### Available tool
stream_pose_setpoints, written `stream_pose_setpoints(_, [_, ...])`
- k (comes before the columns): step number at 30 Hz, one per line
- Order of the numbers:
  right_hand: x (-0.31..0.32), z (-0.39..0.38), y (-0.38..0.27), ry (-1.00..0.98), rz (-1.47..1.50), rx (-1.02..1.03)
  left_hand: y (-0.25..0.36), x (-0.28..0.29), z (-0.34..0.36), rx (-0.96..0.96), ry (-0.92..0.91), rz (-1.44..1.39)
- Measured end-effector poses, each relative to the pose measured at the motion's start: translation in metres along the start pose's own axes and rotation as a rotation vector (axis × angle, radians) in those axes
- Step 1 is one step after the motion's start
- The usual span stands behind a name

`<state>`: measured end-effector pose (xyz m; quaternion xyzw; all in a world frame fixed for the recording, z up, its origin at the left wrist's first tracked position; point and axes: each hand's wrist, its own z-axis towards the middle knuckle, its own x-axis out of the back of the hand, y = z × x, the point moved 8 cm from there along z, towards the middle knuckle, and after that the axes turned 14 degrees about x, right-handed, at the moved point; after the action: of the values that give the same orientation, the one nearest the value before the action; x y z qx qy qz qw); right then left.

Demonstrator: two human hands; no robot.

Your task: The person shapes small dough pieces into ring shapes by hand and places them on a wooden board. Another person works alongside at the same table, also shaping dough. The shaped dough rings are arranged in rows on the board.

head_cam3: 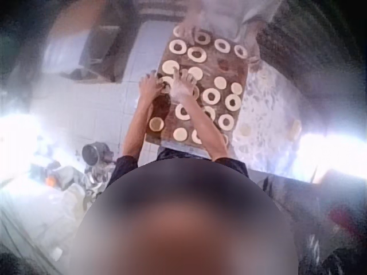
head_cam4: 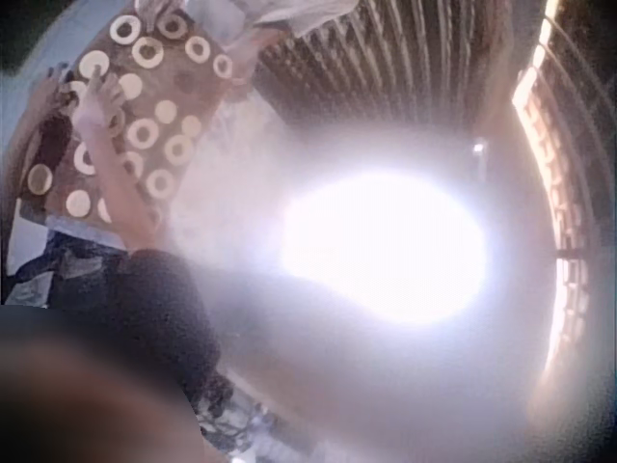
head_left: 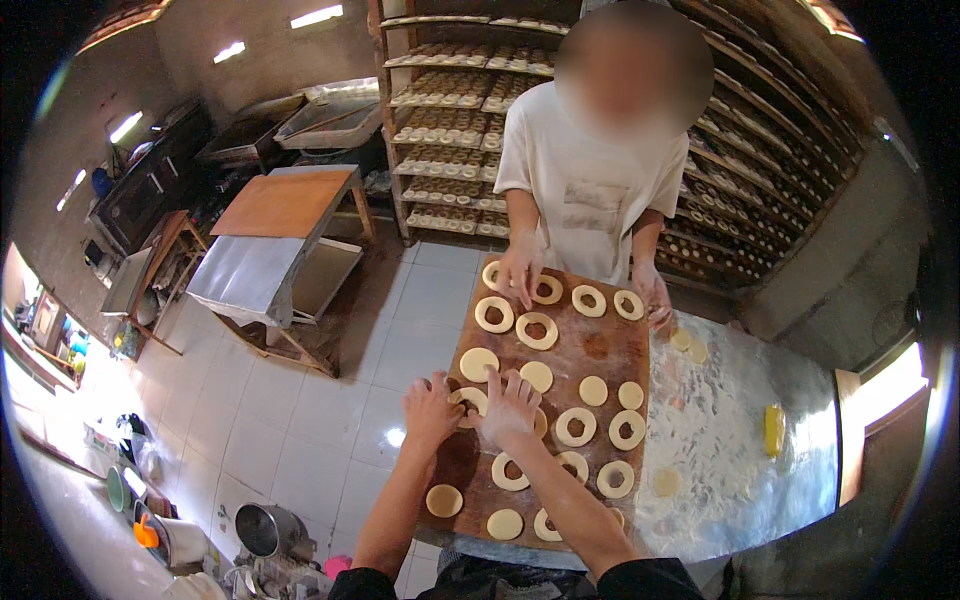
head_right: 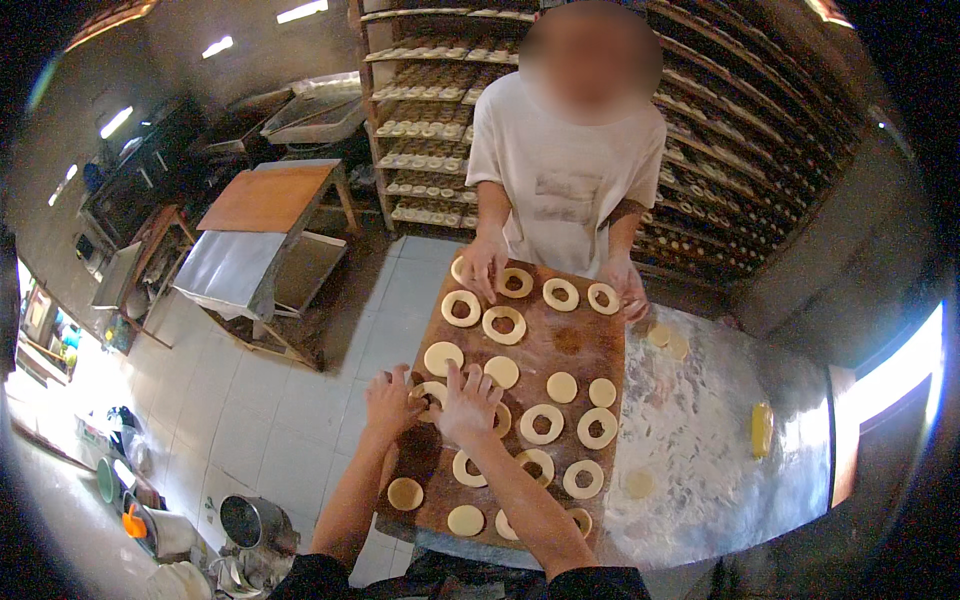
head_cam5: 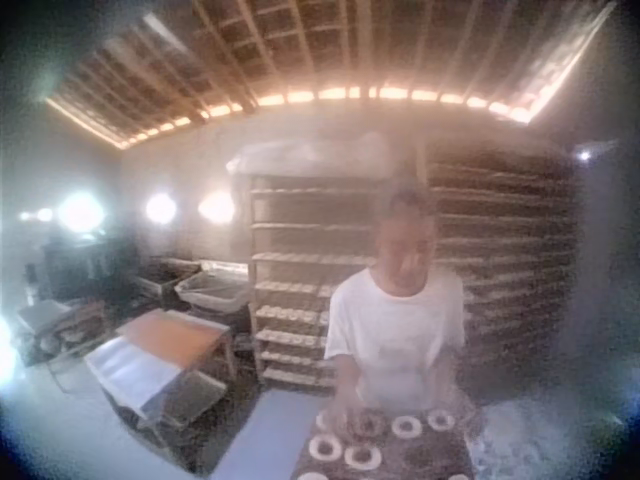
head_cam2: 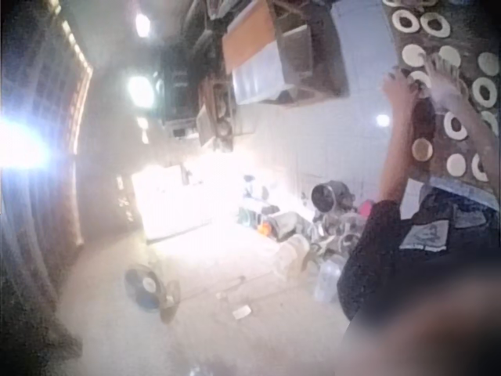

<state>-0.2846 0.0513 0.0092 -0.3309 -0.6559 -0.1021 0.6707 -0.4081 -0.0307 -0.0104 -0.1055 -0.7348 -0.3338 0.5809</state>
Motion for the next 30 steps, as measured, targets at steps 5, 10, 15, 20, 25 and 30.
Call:
stream_pose_setpoints(5, [0.031,-0.063,0.052,0.325,0.195,0.030,0.001,-0.001,-0.004,0.019,-0.011,0.009])
stream_pose_setpoints(10, [0.066,-0.197,0.184,0.502,0.188,-0.302,0.002,-0.009,-0.007,-0.062,0.003,0.014])
stream_pose_setpoints(15, [0.068,-0.294,0.264,0.220,0.040,-0.491,0.050,0.007,-0.052,-0.186,0.218,-0.305])
stream_pose_setpoints(20, [0.050,-0.285,0.279,-0.032,0.089,-0.375,0.163,-0.038,-0.153,-0.258,-0.267,-0.671])
stream_pose_setpoints(25, [0.062,-0.303,0.282,0.156,0.700,-0.236,0.248,-0.099,-0.260,-0.316,-0.720,-0.594])
stream_pose_setpoints(30, [0.084,-0.342,0.280,0.369,1.183,-0.077,0.287,-0.115,-0.299,-0.230,-0.904,-0.652])
